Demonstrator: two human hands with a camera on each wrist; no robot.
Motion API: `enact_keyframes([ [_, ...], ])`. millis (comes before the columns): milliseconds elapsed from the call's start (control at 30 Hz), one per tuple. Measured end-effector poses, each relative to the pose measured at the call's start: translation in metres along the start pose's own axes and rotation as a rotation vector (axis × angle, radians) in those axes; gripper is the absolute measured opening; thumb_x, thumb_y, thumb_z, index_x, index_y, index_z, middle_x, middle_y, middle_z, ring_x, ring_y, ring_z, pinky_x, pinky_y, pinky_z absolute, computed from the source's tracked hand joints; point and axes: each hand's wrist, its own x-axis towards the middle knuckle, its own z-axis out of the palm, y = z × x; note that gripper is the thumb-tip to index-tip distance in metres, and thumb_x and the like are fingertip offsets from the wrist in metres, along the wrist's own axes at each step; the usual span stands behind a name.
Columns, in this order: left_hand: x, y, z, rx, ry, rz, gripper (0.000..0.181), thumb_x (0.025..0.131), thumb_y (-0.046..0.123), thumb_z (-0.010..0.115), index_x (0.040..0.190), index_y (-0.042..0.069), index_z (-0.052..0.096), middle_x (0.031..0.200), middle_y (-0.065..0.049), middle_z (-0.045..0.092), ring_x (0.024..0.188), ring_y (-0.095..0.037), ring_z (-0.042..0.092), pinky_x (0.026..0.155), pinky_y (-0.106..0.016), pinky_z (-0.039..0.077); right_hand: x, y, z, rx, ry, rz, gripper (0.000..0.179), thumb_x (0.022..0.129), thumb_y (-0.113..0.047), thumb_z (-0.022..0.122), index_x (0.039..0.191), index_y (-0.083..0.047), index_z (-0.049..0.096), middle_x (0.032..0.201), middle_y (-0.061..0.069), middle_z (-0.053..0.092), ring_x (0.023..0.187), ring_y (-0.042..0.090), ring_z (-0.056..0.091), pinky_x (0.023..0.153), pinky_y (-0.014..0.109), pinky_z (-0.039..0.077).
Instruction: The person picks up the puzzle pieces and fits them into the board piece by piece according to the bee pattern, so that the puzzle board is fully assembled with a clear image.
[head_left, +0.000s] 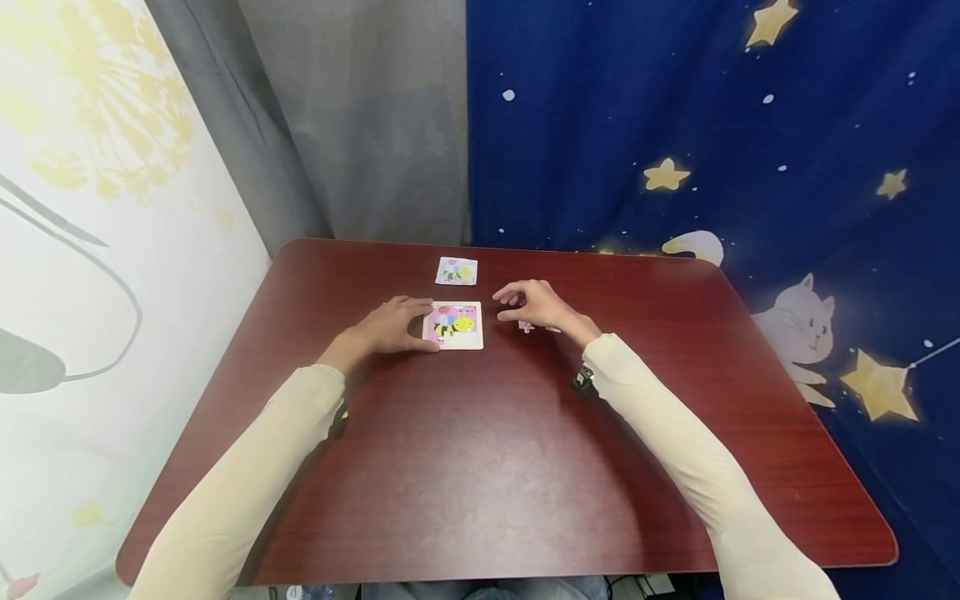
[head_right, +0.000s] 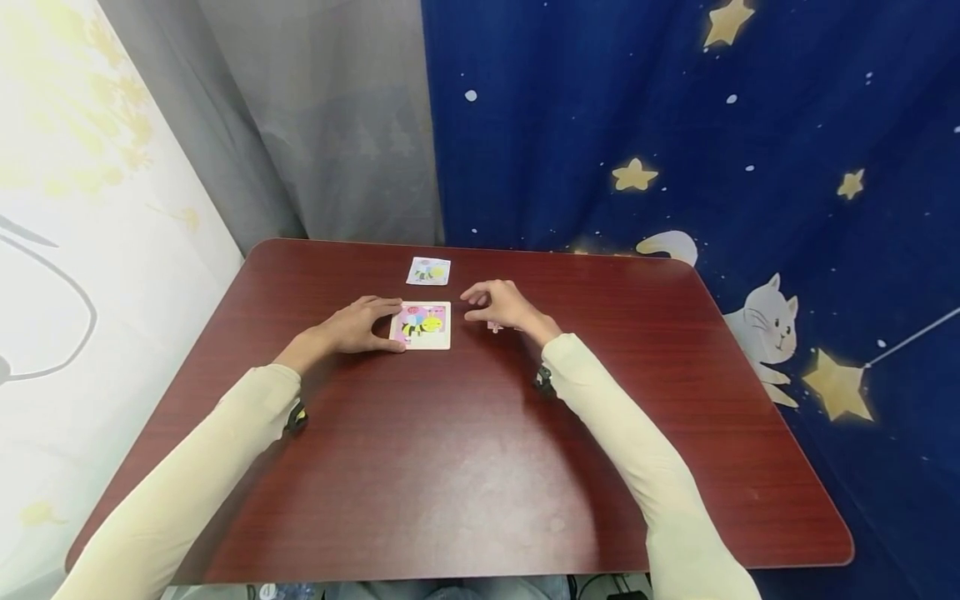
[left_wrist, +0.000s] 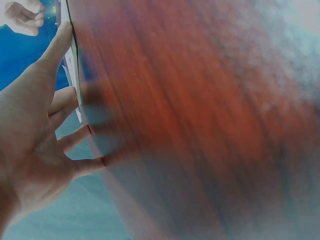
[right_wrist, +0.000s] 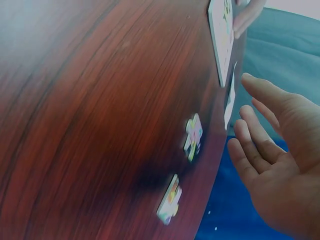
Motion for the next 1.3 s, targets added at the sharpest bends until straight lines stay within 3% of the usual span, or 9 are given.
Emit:
enact_keyframes([
  [700, -0.002, 0.002, -0.003, -0.012, 0.002, 0.004, 0.092, 0.084, 0.059, 0.081, 0.154, 0.009, 0.050, 0.162, -0.010, 0.043, 0.147, -0.038, 0.036, 0.115, -0.064, 0.033, -0.029, 0.027, -0.015, -0.055, -0.008, 0.026, 0.041, 0.084, -0.018, 0.088, 0.121, -0.004, 0.077, 0.110, 0.011, 0.078, 0.105, 0.028, 0.069, 0.096, 0.042, 0.054],
  [1067, -0.001, 0.001, -0.001, -0.010, 0.001, 0.007, 0.091, 0.083, 0.059, 0.081, 0.154, 0.009, 0.051, 0.162, -0.009, 0.043, 0.147, -0.037, 0.036, 0.115, -0.063, 0.034, -0.035, 0.032, -0.007, -0.158, -0.009, -0.002, 0.040, 0.082, -0.025, 0.090, 0.117, -0.007, 0.079, 0.102, 0.007, 0.077, 0.102, 0.026, 0.066, 0.094, 0.041, 0.051],
  [1300, -0.001, 0.000, -0.001, -0.012, 0.003, 0.012, 0.092, 0.083, 0.059, 0.081, 0.154, 0.009, 0.051, 0.162, -0.010, 0.043, 0.147, -0.038, 0.035, 0.115, -0.063, 0.033, -0.033, 0.027, -0.002, -0.142, -0.046, -0.040, 0.035, 0.085, -0.017, 0.086, 0.118, -0.010, 0.079, 0.109, 0.010, 0.073, 0.104, 0.027, 0.064, 0.095, 0.043, 0.048],
])
